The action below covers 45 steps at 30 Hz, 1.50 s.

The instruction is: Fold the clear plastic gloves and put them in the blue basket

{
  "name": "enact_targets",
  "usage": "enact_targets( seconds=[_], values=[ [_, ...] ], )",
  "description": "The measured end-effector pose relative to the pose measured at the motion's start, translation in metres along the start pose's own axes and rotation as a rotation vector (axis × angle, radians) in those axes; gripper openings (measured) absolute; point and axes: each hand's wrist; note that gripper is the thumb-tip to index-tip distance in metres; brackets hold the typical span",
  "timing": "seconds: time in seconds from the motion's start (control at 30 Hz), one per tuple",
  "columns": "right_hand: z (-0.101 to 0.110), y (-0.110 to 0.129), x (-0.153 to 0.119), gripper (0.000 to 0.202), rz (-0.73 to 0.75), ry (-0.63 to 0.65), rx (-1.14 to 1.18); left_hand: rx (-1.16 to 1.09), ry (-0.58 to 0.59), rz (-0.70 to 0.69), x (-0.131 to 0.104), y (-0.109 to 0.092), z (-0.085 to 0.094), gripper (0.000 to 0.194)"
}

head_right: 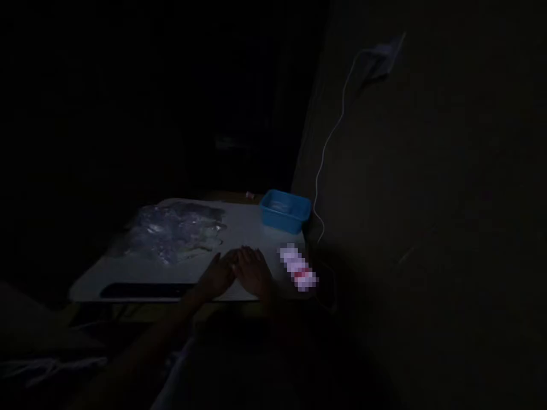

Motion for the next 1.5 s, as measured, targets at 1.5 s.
enact_targets(
  seconds=[1.5],
  values=[
    [0.014,-0.027,0.008,0.041,-0.287,-0.074,0.33,-0.057,-0.062,-0.047,0.0,0.001,0.005,0.045]
  ],
)
Point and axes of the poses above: each hand's wrist, its own x-axis towards the middle knuckle, its own z-axis out of the back of the hand, y = z × x, and after that the axes turned 14 degrees about z, right-handed
